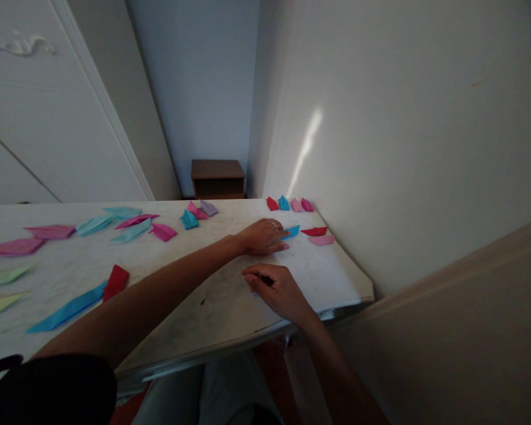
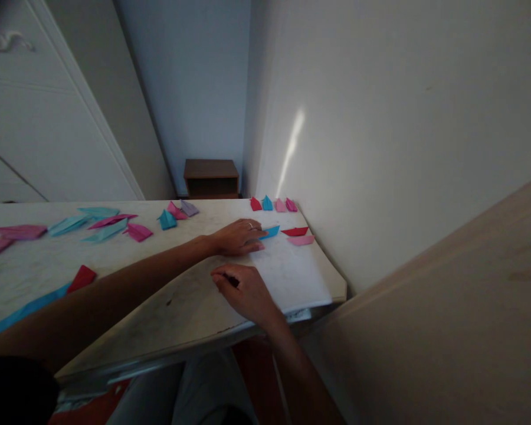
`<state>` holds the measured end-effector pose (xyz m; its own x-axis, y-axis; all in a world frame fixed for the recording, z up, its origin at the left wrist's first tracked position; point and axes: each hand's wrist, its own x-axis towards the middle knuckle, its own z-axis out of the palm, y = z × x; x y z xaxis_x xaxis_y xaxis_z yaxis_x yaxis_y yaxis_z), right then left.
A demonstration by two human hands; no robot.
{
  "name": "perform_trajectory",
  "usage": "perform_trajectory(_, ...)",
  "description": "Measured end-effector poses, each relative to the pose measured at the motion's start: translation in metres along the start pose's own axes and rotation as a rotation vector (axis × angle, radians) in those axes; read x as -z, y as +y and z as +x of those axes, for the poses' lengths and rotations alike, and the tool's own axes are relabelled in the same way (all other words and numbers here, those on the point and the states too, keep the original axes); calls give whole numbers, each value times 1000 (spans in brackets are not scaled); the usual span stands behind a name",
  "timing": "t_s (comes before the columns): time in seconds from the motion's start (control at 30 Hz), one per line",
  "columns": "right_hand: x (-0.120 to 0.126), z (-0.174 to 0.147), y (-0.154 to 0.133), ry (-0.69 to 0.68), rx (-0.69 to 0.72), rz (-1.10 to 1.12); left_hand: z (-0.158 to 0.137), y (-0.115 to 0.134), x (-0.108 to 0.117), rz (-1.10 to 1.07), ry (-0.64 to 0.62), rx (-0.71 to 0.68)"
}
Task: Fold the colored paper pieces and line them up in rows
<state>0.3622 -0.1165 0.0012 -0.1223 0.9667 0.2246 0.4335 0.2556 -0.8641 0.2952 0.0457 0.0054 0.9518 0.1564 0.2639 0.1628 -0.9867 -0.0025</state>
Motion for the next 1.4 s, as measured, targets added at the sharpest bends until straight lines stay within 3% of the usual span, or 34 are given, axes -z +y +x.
perform_trajectory(0.17,1,0,-1,2,-7,4,2,-5,-3,-41,36,32)
perform_trajectory(0.4,1,0,-1,1,12,2,23,-2,-9,-129,91,204)
perform_trajectory(0.93,1,0,0,-7,5,19,34,-5,-15,-203,44,127)
perform_trajectory(1.2,1,-1,0,1,9,24,3,-18,0,-292,161,187)
perform_trajectory(1.4,0,-2,1,5,21,38,-30,-32,6,-273,114,212)
